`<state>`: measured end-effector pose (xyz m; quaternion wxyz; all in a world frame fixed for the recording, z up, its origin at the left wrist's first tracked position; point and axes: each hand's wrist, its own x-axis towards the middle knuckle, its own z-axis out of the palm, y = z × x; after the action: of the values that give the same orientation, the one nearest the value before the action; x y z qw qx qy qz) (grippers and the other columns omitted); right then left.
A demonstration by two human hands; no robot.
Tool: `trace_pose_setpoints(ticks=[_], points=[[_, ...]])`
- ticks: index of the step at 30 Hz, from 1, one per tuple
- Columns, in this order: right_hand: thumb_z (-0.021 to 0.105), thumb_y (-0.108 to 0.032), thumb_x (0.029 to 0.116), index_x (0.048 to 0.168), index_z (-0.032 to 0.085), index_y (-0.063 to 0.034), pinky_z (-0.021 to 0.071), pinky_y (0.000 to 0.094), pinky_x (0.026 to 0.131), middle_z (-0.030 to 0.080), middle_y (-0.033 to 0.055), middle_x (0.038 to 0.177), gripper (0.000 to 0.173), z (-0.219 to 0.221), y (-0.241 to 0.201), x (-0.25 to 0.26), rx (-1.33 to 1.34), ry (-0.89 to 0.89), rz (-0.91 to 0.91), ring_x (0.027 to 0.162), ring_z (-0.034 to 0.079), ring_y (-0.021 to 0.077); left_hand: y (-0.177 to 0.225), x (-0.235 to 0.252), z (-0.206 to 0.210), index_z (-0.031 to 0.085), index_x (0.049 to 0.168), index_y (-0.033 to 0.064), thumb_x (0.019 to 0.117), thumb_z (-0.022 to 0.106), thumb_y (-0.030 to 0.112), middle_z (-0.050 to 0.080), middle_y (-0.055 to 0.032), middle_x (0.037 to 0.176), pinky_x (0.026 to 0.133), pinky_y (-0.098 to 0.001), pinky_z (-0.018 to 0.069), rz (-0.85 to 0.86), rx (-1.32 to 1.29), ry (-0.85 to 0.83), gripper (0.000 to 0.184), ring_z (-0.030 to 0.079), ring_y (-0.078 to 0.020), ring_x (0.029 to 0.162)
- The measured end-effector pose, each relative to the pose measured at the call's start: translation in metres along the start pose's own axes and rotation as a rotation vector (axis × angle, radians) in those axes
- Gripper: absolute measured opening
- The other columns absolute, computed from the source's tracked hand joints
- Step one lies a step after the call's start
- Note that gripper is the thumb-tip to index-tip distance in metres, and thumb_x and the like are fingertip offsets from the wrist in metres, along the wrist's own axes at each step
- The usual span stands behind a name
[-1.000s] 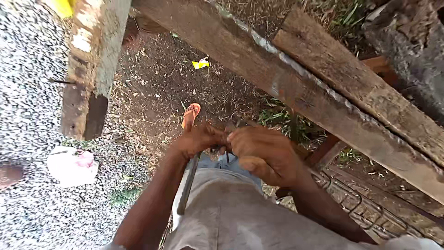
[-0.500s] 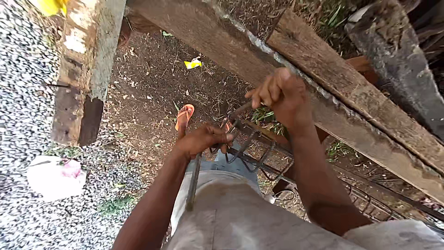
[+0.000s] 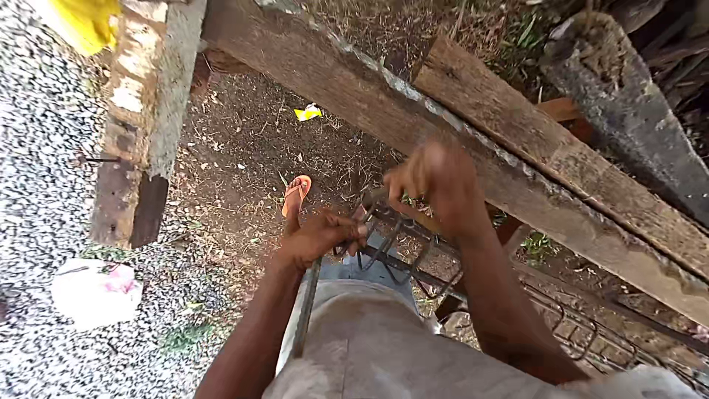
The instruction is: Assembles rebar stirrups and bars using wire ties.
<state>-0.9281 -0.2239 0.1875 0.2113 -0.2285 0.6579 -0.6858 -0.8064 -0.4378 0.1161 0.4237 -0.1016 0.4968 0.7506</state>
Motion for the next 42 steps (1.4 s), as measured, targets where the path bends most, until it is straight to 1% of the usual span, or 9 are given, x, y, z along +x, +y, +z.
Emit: trace_pose_setpoints(ticks=[3, 11, 15, 23, 26, 30, 34, 38, 42], points=[[0.037, -0.047, 0.1107, 0.080, 0.059, -0.0144, 0.0603, 0.0484, 0.091, 0.064, -0.0021, 0.071, 0.050, 0.004, 0.001, -0.016, 0.042, -0.077, -0.014, 0.078, 0.070, 0.0149, -0.010, -0.006, 0.006, 0.075, 0.087, 0.0048, 0.1051, 0.055, 0.020, 0.071, -0.0008, 0.077, 0.061, -0.0198, 0.0498, -0.025, -0.010, -0.010, 0.031, 0.060, -0.0039, 0.065], [0.028, -0.031, 0.1136, 0.083, 0.059, -0.0081, 0.0626, 0.0477, 0.084, 0.070, 0.0047, 0.080, 0.049, -0.002, -0.004, -0.004, 0.048, -0.010, 0.059, 0.082, 0.073, 0.0216, -0.003, -0.008, 0.005, 0.076, 0.092, 0.0043, 0.1040, 0.059, 0.024, 0.074, -0.0043, 0.080, 0.057, -0.0185, 0.0473, -0.095, 0.072, 0.030, 0.029, 0.061, -0.0037, 0.064], [0.026, -0.028, 0.1133, 0.088, 0.060, -0.0062, 0.0631, 0.0440, 0.080, 0.070, 0.0046, 0.079, 0.048, 0.001, -0.006, -0.001, 0.056, 0.033, 0.081, 0.080, 0.072, 0.0201, 0.008, -0.010, 0.012, 0.076, 0.095, 0.0029, 0.1056, 0.055, 0.020, 0.074, -0.0042, 0.082, 0.067, -0.0221, 0.0534, -0.116, 0.110, 0.070, 0.029, 0.065, -0.0061, 0.071], [0.035, -0.030, 0.1123, 0.137, 0.055, 0.0041, 0.0573, 0.0367, 0.096, 0.068, 0.0108, 0.115, 0.046, 0.008, -0.026, -0.032, -0.553, 0.360, 0.089, 0.108, 0.067, 0.0151, 0.000, -0.004, 0.004, 0.073, 0.104, 0.0012, 0.1071, 0.051, 0.020, 0.076, -0.0084, 0.096, 0.083, -0.0316, 0.0590, -0.051, 0.071, -0.039, 0.029, 0.071, -0.0137, 0.087], [0.048, -0.023, 0.1096, 0.124, 0.062, 0.0046, 0.0611, 0.0374, 0.084, 0.069, 0.0133, 0.108, 0.034, 0.044, -0.053, -0.082, -0.764, 0.609, 0.139, 0.095, 0.070, 0.0164, 0.008, -0.009, 0.006, 0.070, 0.111, 0.0056, 0.1076, 0.050, 0.024, 0.074, -0.0048, 0.092, 0.073, -0.0263, 0.0564, -0.052, 0.121, -0.066, 0.027, 0.067, -0.0095, 0.080], [0.063, -0.017, 0.1001, 0.120, 0.071, -0.0041, 0.0594, 0.0405, 0.094, 0.071, 0.0113, 0.116, 0.025, 0.144, -0.064, -0.145, -0.751, 0.365, 0.294, 0.108, 0.069, 0.0212, 0.008, -0.014, 0.003, 0.065, 0.124, 0.0167, 0.1065, 0.055, 0.028, 0.071, -0.0026, 0.089, 0.053, -0.0189, 0.0507, -0.082, 0.103, -0.097, 0.023, 0.063, -0.0054, 0.065], [0.071, -0.025, 0.0963, 0.144, 0.058, -0.0128, 0.0445, 0.0446, 0.116, 0.059, 0.0144, 0.143, 0.050, 0.208, -0.039, -0.146, -0.571, 0.165, 0.351, 0.138, 0.053, 0.0273, 0.010, -0.020, 0.002, 0.046, 0.141, 0.0230, 0.1024, 0.063, 0.026, 0.071, -0.0016, 0.099, 0.061, -0.0256, 0.0541, -0.057, 0.236, -0.026, 0.042, 0.065, -0.0091, 0.074], [0.073, -0.040, 0.0950, 0.131, 0.067, -0.0134, 0.0465, 0.0475, 0.113, 0.063, 0.0156, 0.134, 0.045, 0.230, -0.025, -0.137, -0.616, 0.351, 0.275, 0.136, 0.054, 0.0294, 0.009, -0.020, -0.002, 0.022, 0.161, 0.0285, 0.0998, 0.067, 0.023, 0.071, -0.0059, 0.104, 0.070, -0.0333, 0.0563, 0.059, 0.345, -0.028, 0.076, 0.066, -0.0147, 0.080], [0.069, -0.042, 0.0976, 0.116, 0.073, -0.0102, 0.0508, 0.0479, 0.107, 0.064, 0.0157, 0.130, 0.037, 0.240, -0.012, -0.134, -0.648, 0.471, 0.154, 0.128, 0.058, 0.0299, 0.013, -0.011, 0.006, 0.035, 0.156, 0.0175, 0.1088, 0.049, 0.021, 0.072, -0.0068, 0.110, 0.091, -0.0319, 0.0567, 0.125, 0.255, -0.068, 0.050, 0.070, -0.0134, 0.095]])
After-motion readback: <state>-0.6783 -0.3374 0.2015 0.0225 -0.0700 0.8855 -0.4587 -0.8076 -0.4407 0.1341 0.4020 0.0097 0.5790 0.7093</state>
